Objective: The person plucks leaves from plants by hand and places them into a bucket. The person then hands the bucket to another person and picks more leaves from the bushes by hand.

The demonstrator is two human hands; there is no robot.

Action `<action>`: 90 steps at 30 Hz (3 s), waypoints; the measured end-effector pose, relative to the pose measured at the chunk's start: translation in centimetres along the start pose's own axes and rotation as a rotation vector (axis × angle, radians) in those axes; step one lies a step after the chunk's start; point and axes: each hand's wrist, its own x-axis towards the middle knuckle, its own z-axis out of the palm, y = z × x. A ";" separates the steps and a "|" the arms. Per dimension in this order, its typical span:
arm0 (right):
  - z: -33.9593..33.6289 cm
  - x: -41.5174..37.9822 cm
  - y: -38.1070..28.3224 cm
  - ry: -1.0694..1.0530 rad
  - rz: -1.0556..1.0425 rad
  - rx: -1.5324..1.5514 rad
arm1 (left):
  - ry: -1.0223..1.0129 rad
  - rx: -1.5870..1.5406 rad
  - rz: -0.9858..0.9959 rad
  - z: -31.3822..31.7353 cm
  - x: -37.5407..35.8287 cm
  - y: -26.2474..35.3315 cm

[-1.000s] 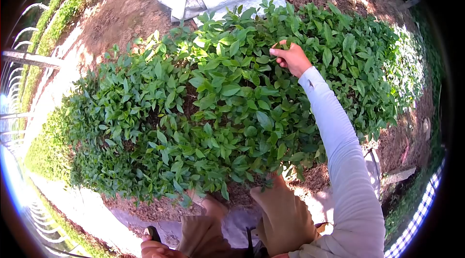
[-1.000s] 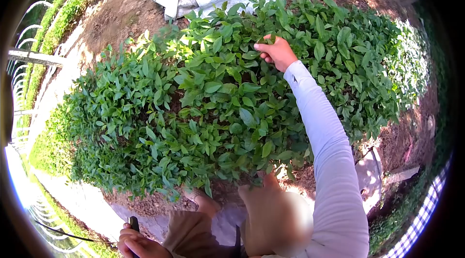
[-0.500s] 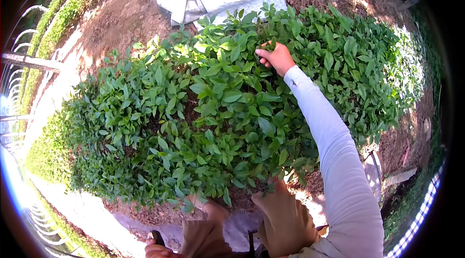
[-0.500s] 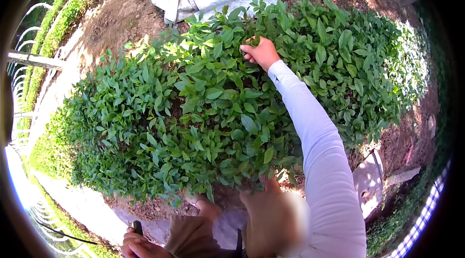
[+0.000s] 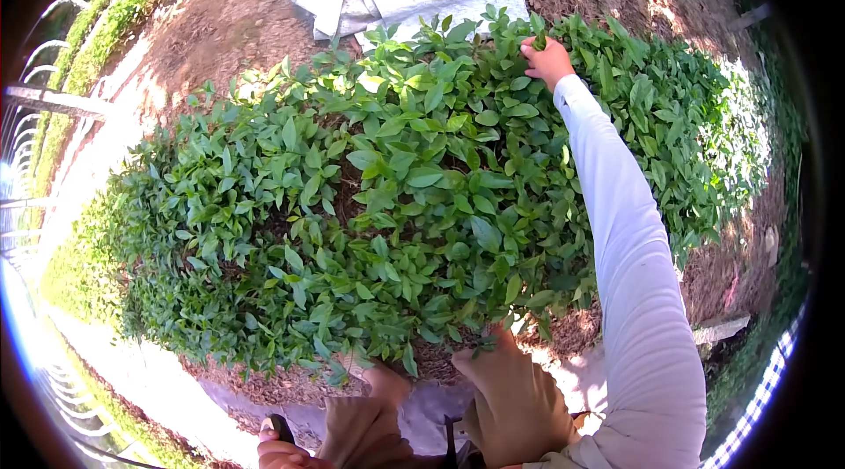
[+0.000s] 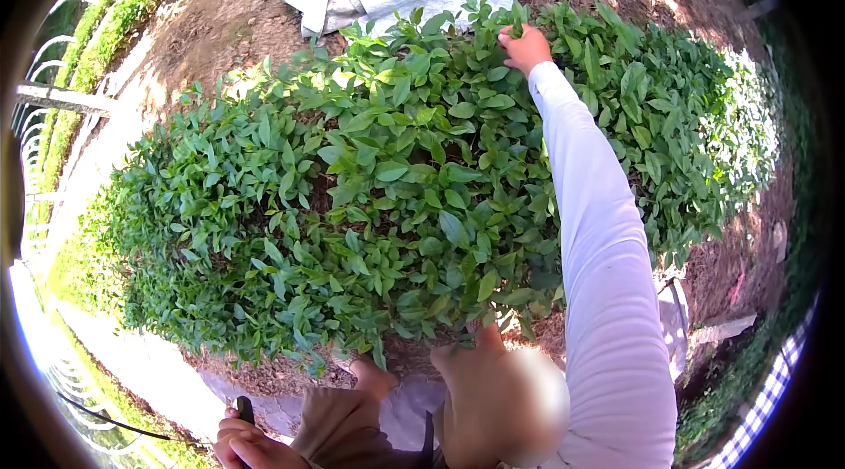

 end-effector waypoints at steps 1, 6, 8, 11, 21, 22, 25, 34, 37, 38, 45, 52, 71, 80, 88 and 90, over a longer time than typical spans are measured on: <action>0.0 0.0 0.9 0.025 -0.023 -0.098 | 0.007 -0.001 -0.002 0.1 0.1 0.0; 0.3 -0.6 2.4 -0.071 -0.429 -0.514 | 0.052 -0.035 0.007 0.6 -0.1 -0.2; 1.1 -0.8 2.1 -0.075 -0.515 -0.658 | 0.039 -0.039 0.014 0.5 0.1 -0.1; 2.5 -1.2 1.1 -0.044 -0.621 -0.906 | 0.011 -0.018 -0.014 0.3 0.3 0.6; 5.8 -0.9 1.7 0.232 -0.662 -0.758 | 0.004 -0.031 0.041 0.2 -0.5 -0.1; 5.7 -0.4 2.3 0.248 -0.690 -0.723 | 0.003 -0.030 0.043 0.1 -0.6 -0.2; 4.4 -0.7 4.5 0.162 -0.348 -0.200 | -0.016 -0.022 0.038 -0.6 -0.6 -0.6; 4.0 -3.5 -0.3 -0.188 -0.048 0.227 | -0.049 -0.020 -0.036 -0.1 -0.4 -0.1; 7.1 -1.9 -1.7 -0.174 -0.164 -0.085 | -0.045 0.020 -0.074 0.2 -0.4 0.4; 7.8 -1.3 -1.7 -0.153 -0.220 -0.222 | -0.038 0.025 -0.081 0.3 -0.4 0.5; 6.8 -4.6 -1.2 -0.308 0.005 0.592 | -0.030 0.004 -0.060 0.0 -0.1 -0.1; 7.7 -4.3 -1.6 -0.276 -0.042 0.231 | -0.085 0.001 -0.077 -1.1 -0.9 -1.0; 13.5 -2.7 0.8 -0.017 -0.455 -0.190 | -0.043 -0.062 -0.003 -1.0 -0.1 -0.6; 12.9 -3.8 0.5 -0.210 -0.255 0.087 | -0.076 -0.039 0.065 -1.3 -0.1 -1.2; 10.6 -8.7 -1.3 -0.492 0.255 0.580 | -0.040 -0.093 0.025 -0.9 0.1 -1.3; 10.8 -7.0 -0.9 -0.333 0.285 0.645 | -0.057 -0.106 -0.017 -1.1 -0.1 -0.9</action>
